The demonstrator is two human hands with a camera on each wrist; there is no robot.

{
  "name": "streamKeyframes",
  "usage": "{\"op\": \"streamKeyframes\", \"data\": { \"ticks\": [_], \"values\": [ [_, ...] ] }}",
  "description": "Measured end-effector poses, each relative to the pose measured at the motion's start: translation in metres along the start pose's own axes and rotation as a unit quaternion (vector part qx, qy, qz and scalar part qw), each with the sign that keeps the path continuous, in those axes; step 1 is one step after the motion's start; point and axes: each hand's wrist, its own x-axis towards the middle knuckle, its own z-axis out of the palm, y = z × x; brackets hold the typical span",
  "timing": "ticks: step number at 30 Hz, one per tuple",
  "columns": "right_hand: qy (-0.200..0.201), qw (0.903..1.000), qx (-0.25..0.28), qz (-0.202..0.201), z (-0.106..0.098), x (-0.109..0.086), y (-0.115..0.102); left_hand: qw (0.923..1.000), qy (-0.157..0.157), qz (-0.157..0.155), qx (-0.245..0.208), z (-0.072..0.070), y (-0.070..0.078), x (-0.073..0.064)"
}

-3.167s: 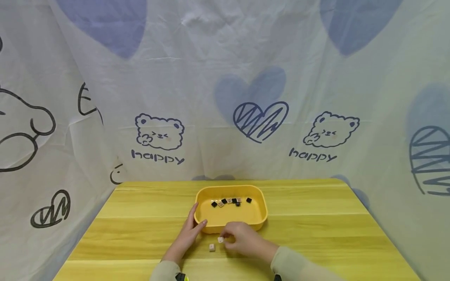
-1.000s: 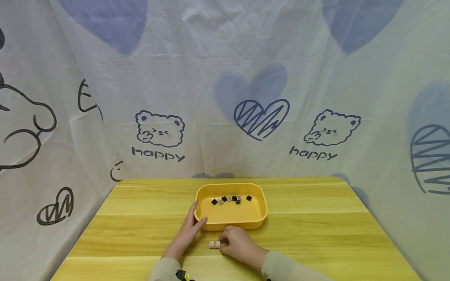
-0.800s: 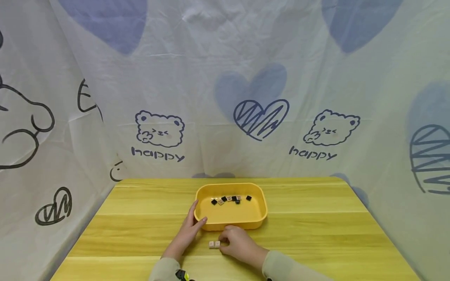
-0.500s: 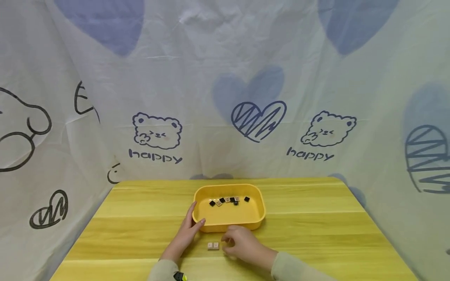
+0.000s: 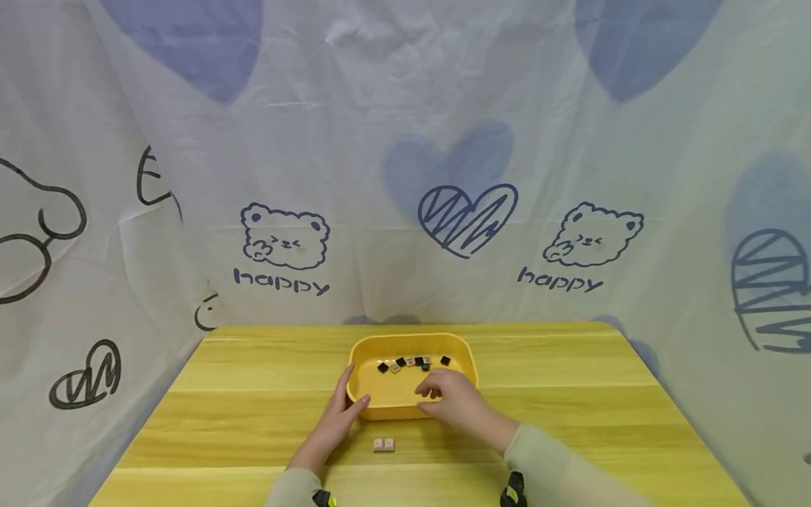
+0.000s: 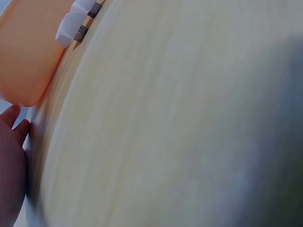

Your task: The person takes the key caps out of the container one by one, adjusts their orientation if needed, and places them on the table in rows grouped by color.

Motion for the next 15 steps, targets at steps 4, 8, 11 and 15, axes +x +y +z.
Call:
{"op": "streamKeyframes", "data": {
  "ticks": [4,8,11,15],
  "values": [
    [-0.006,0.9997,-0.020,0.009,-0.006,0.013,0.004,0.9999,0.004,0.008,0.006,-0.001,-0.003,0.001],
    [-0.030,0.9989,-0.036,0.008,-0.010,0.025,0.007,0.9998,0.012,-0.010,-0.009,-0.001,-0.008,0.002],
    [-0.053,0.9978,-0.039,0.010,-0.012,0.036,0.008,0.9999,0.011,0.007,-0.002,-0.001,-0.009,0.002],
    [-0.077,0.9962,-0.039,0.014,-0.014,0.049,0.009,0.9991,0.011,0.038,0.018,-0.001,-0.007,0.001]
  ]
}}
